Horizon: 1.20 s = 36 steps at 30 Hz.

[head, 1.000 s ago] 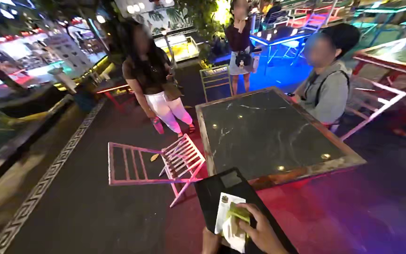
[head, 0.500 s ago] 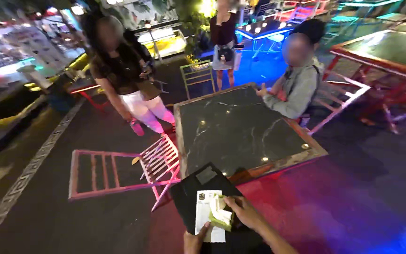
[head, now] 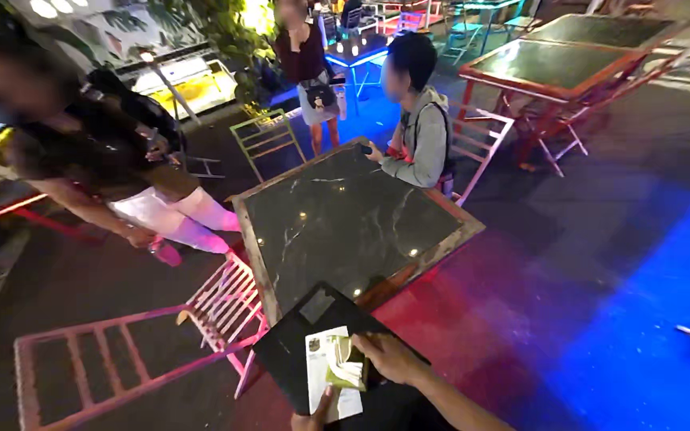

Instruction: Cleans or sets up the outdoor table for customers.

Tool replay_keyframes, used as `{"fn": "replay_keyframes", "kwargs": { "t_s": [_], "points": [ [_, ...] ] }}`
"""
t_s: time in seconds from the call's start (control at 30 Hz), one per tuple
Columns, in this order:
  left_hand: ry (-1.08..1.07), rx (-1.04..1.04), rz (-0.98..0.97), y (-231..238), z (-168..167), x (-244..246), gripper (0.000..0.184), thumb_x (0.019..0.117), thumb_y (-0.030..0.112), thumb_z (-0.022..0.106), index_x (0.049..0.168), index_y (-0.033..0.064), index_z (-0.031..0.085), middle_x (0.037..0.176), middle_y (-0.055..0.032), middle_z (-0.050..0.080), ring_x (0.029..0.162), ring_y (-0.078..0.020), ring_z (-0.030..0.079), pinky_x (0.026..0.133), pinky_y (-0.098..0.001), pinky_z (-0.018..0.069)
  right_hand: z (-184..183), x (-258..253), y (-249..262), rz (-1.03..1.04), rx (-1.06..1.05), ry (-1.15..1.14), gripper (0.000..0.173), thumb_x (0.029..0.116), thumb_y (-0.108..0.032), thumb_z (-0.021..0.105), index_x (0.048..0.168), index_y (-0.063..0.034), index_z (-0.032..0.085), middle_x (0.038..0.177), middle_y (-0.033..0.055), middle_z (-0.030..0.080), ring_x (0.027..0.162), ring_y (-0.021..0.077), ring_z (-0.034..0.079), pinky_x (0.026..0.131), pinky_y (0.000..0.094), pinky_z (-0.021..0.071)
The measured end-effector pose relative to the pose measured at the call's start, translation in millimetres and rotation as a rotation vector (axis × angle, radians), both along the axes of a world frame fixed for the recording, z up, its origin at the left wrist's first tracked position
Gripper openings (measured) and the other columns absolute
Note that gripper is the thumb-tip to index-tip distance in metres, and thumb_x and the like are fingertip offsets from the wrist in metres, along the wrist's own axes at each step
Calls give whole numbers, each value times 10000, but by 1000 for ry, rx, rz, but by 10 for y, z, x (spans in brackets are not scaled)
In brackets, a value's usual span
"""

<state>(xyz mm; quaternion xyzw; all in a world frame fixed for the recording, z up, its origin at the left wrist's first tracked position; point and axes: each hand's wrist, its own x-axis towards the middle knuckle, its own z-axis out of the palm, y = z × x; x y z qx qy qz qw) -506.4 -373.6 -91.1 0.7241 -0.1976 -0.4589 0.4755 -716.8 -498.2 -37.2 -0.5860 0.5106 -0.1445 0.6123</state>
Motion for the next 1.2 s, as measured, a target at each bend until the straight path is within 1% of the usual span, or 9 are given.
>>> {"fn": "replay_keyframes", "kwargs": {
  "t_s": [0.17,0.23,0.3,0.4,0.5,0.6,0.77,1.0,1.2],
  "points": [
    [52,8,67,77,-42,75,603,822,153,845,1304,-57,549,1056,-198,720,928,-259,727,846,-470,619,-140,-133,-133,18,-20,-231,628,1081,-581,259,1433,-185,595,1400,44,636,1272,210,617,1047,514,528],
    [55,0,94,80,-25,130,559,834,132,828,1279,-70,557,1025,-194,721,899,-246,726,830,-458,618,-61,-198,-391,-98,74,-278,692,1067,-623,199,1465,-183,557,1345,58,676,1154,273,678,918,561,559],
    [65,-9,116,114,-29,171,550,840,123,822,1281,-66,552,1019,-187,723,893,-243,727,823,-450,622,-1,-289,-688,-286,143,-364,745,1051,-658,115,1550,-206,433,1168,150,741,805,329,741,661,503,614],
    [99,-27,166,210,-55,229,564,815,116,839,1278,-49,563,1015,-179,728,880,-247,731,807,-445,627,119,-382,-979,-429,144,-420,765,1038,-668,34,1586,-253,370,960,157,746,588,218,646,520,351,537],
    [134,-39,214,292,33,285,597,783,130,867,1272,-33,566,1016,-164,735,890,-245,738,815,-443,631,185,-313,-920,-201,-21,-423,745,1084,-524,83,1387,-85,603,918,107,738,651,163,656,572,318,558],
    [176,-69,264,341,89,332,646,758,159,891,1282,-21,559,1023,-153,743,907,-245,743,841,-445,630,159,-144,-651,182,-166,-431,444,1059,-295,454,1405,-36,557,1112,116,737,852,216,723,660,365,613],
    [184,-144,281,361,15,414,669,724,159,919,1276,-15,583,1067,-143,749,958,-251,743,895,-459,623,-117,250,-121,430,-268,-384,1064,753,-364,891,1579,-24,313,1487,167,521,1300,280,584,1020,459,570],
    [52,-38,234,429,-34,398,661,725,228,929,1246,-22,608,1022,-156,753,918,-271,749,851,-485,636,-411,501,461,96,-466,-416,993,658,-290,978,1465,4,480,1381,78,636,1268,132,608,1107,348,523],
    [27,14,94,352,39,483,493,903,159,733,1294,-63,531,995,-146,720,856,-182,719,792,-414,623,-519,420,545,22,-479,-437,849,698,-310,958,1404,-46,567,1323,48,672,1229,118,629,1087,354,535]
  ]
}}
